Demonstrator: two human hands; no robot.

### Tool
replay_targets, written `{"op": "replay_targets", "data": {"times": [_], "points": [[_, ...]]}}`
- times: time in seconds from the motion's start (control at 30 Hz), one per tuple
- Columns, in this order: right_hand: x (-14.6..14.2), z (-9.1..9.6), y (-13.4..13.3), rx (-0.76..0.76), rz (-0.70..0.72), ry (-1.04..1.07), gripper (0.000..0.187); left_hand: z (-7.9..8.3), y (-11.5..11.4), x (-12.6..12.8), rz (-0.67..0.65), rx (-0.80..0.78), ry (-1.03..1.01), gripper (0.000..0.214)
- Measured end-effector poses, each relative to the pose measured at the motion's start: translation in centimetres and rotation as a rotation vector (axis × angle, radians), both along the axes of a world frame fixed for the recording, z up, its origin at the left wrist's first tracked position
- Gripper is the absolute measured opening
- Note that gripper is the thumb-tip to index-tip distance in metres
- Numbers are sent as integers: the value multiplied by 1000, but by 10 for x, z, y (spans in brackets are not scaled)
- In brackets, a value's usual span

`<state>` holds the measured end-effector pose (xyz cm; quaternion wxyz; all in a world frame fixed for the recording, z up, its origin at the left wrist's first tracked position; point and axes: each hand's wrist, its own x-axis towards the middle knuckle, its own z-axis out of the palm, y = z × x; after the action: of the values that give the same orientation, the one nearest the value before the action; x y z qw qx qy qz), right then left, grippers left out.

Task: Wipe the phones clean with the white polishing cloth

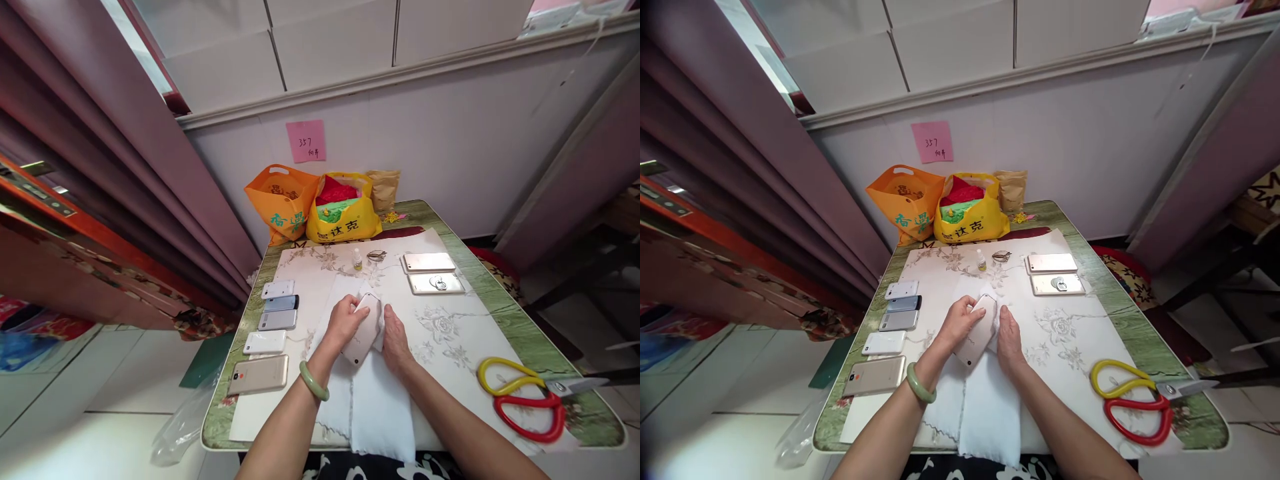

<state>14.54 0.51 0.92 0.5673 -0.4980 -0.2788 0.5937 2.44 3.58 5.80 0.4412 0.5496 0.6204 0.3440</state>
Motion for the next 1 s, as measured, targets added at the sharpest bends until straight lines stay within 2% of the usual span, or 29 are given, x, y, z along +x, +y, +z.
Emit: {"op": "replay_targets", "data": {"times": [0.13,0.27,0.4,0.5,0.63,0.8,1.0], "points": [[-1,3,-2,46,0,-137,48,-7,0,11,105,59,-24,20],[-1,3,-4,110,48,-401,40,-8,4,19,247,169,-29,20],[-4,-1,-6,190,103,-614,37,-10,15,20,444,289,-257,24],[-5,-3,-7,238,142,-690,37,-13,23,17,551,296,-376,28],[-5,-4,-7,261,155,-682,38,-20,27,14,647,286,-450,33],[-4,-6,-8,237,149,-574,42,-17,24,15,630,252,-492,35],[-3,2,-7,142,179,-264,44,-2,20,11,383,173,-446,30]]}}
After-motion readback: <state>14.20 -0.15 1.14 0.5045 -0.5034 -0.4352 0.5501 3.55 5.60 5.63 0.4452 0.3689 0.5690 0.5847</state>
